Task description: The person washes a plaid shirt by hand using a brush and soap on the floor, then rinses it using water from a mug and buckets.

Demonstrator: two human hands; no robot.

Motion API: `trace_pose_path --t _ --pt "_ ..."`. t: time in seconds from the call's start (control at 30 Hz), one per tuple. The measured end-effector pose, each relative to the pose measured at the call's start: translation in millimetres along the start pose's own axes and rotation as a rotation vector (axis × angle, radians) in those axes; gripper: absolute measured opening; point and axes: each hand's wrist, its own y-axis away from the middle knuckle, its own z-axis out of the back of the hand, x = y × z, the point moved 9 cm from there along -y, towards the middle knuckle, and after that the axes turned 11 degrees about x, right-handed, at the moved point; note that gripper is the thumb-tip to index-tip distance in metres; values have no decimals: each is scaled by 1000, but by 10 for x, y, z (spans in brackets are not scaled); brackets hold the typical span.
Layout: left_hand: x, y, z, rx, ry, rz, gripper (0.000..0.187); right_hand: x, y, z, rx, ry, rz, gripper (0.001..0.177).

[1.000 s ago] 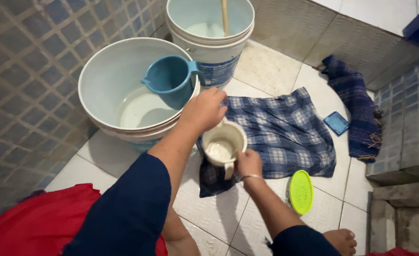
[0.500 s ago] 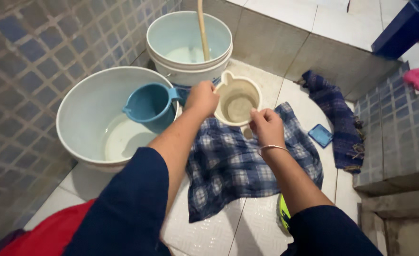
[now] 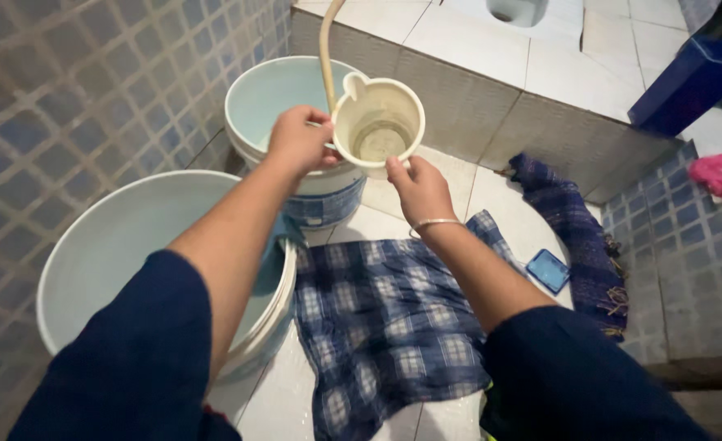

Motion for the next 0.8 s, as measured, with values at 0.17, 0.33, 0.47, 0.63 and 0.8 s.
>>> trace_pose_path --t 0.17,0.33,0.47,0.63,0.8 --pt "-75 9 364 -82 -982 -255 41 47 -643 30 -104 190 146 47" --pt "372 -17 403 96 -1324 -15 63 58 -1197 -111 -88 252 206 44" --pt "558 -19 505 257 -1392 116 63 219 -1375 -304 -35 394 232 41" --pt "557 28 491 312 -1408 155 78 255 -1445 -660 114 542 115 37" --pt "565 76 474 333 -1430 166 92 434 -1356 -1024 57 914 389 26"
